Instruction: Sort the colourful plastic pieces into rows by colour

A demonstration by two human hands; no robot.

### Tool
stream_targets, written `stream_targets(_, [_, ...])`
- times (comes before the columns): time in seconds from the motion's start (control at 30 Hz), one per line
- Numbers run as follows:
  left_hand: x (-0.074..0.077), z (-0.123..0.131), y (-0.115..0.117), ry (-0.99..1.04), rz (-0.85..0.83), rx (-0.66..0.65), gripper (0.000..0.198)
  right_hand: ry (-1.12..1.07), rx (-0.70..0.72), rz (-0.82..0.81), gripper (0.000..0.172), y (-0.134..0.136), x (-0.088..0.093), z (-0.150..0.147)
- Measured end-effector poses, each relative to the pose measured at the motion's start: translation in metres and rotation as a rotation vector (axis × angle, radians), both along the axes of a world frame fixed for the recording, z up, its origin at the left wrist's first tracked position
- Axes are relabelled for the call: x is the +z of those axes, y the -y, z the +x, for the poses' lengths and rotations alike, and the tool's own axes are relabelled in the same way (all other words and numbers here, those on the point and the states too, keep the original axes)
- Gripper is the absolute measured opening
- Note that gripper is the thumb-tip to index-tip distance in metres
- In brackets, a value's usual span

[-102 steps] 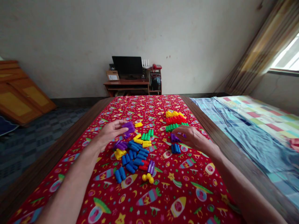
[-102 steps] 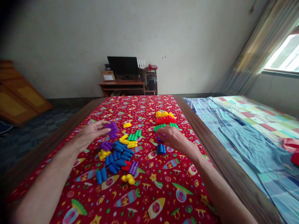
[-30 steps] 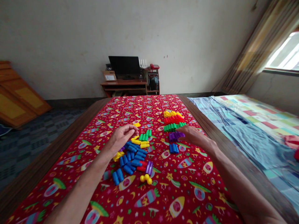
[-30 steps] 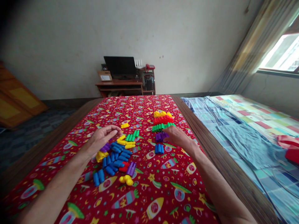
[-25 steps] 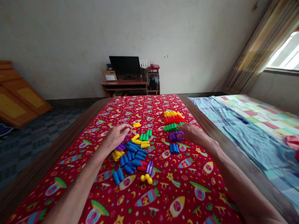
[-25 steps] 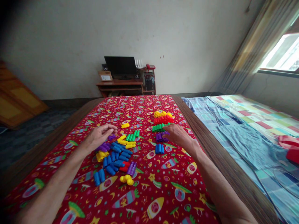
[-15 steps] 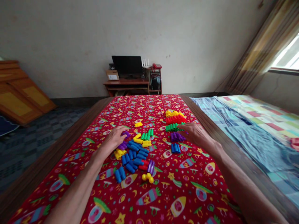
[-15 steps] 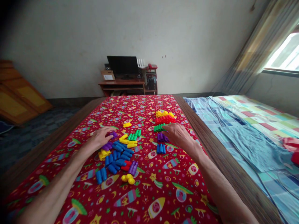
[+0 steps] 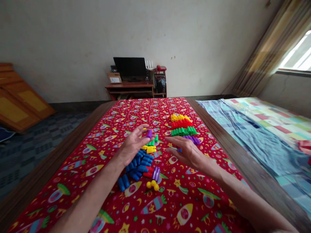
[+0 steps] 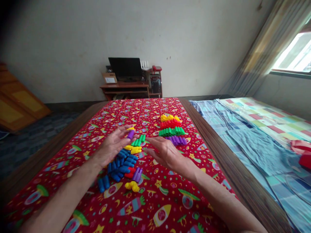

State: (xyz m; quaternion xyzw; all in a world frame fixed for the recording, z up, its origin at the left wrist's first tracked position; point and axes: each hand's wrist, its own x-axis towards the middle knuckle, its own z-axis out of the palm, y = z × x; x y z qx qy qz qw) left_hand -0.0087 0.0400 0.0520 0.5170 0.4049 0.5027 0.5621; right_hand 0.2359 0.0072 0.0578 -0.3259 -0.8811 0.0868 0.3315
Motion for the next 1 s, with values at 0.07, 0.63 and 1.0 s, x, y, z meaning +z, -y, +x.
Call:
stream_targets(0.07, [0.002,0.023,0.019,0.091,-0.06,-0.095,0.049,-0.049,0.003,0.043,0.046,0.008,-0.007,-0.013])
stream_targets(0.63, [-0.003,0.05,0.047,0.177,-0.258,-0.197,0.058,-0.078,0.029,0.045,0.04,-0.01,-0.015,-0.003])
stream_targets(1.0, [-0.001,0.035,0.032,-0.027,-0.038,-0.077,0.031,0.316,-0.291,-0.16,0.047,-0.057,0.008,0.1])
